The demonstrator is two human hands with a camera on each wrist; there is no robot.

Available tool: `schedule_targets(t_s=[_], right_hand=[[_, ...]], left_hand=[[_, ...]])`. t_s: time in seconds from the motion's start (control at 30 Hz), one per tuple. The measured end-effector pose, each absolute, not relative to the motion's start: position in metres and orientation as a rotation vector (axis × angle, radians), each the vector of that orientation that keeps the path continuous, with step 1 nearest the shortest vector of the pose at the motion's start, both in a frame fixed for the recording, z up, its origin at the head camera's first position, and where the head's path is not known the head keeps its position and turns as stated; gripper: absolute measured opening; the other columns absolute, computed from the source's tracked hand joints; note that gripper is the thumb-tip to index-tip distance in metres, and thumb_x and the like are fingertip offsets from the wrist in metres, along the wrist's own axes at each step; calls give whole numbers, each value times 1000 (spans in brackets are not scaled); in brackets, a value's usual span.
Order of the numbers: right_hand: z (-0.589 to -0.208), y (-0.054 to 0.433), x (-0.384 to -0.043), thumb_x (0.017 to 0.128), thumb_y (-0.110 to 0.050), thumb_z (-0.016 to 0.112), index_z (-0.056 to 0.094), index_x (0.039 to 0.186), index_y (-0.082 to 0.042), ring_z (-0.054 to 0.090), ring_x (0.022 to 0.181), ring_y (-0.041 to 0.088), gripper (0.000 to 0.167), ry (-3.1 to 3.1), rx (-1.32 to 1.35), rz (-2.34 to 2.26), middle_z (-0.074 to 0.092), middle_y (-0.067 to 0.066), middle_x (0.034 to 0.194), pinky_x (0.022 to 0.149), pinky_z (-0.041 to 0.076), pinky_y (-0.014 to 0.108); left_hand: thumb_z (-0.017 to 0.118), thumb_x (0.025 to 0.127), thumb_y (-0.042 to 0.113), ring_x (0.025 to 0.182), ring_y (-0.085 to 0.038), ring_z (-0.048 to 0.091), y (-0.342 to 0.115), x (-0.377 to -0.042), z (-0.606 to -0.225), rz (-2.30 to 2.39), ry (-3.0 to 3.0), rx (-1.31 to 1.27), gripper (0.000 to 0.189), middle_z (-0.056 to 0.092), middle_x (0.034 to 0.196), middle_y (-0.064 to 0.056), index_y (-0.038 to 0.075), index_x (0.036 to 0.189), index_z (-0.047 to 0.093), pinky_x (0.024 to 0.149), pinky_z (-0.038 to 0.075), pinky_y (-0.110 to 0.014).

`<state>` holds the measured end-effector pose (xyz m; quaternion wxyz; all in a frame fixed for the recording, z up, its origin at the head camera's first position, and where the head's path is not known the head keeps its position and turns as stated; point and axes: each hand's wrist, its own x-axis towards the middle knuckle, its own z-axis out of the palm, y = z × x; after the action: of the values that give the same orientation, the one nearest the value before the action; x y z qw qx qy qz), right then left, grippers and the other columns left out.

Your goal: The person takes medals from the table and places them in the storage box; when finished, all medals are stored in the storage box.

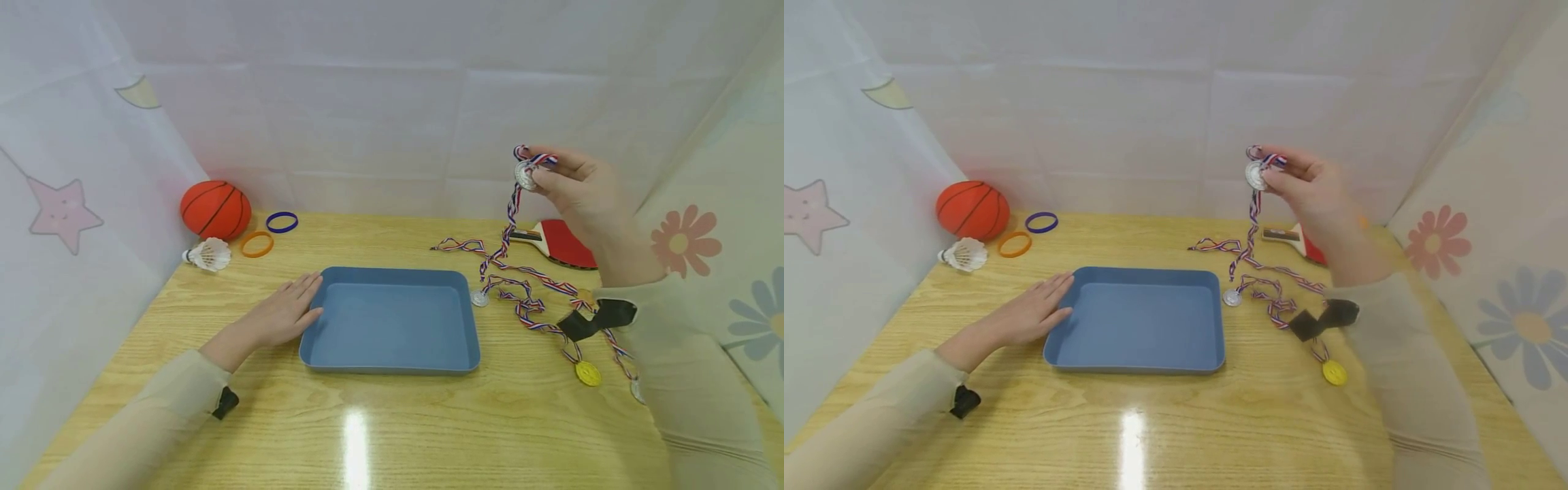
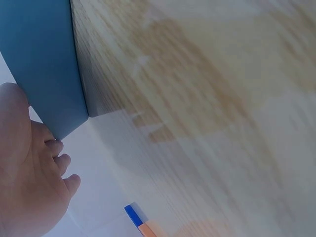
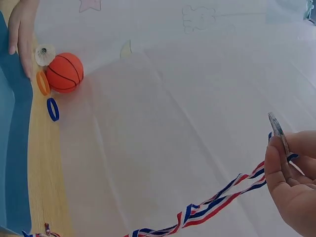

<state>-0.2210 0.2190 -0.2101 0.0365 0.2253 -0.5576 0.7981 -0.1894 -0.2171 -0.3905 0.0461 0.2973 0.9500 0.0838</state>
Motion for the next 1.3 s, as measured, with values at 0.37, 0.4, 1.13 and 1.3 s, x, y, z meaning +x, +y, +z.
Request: schedule_targets(t_s=[0.37, 0.4, 1.13, 1.3], right_hand=[[-207, 170, -211, 88, 11, 53, 64, 112, 2, 55, 90, 21, 29, -1853, 887, 2512, 61, 13, 112, 78, 48, 27], [-207, 165, -211, 88, 10, 53, 65, 112, 1, 56, 88, 21, 29, -1869, 894, 2504, 61, 13, 111, 78, 48, 27], [-255, 44, -228, 87, 7, 57, 56, 121, 6, 59, 85, 22, 34, -2202, 1052, 2477, 61, 14, 110, 83, 49, 38], [-285, 29, -229, 88, 2, 58, 56, 124, 2, 59, 87, 18, 36, -2465, 956, 2329, 61, 12, 112, 83, 49, 37]], left_hand=[[35, 100, 35, 136, -37, 11, -216, -191, -392, 252, 2895, 906, 64, 13, 149, -22, -7, 144, 15, 107, 13, -51], [35, 100, 35, 136, -36, 11, -216, -191, -392, 250, 2893, 903, 64, 13, 149, -22, -7, 144, 14, 107, 13, -50], [39, 99, 32, 135, -37, 14, -209, -190, -393, 254, 2930, 898, 63, 17, 149, -21, -8, 143, 19, 107, 15, -51], [39, 99, 33, 135, -37, 14, -209, -190, -392, 245, 2927, 883, 63, 17, 149, -21, -8, 143, 19, 107, 15, -51]])
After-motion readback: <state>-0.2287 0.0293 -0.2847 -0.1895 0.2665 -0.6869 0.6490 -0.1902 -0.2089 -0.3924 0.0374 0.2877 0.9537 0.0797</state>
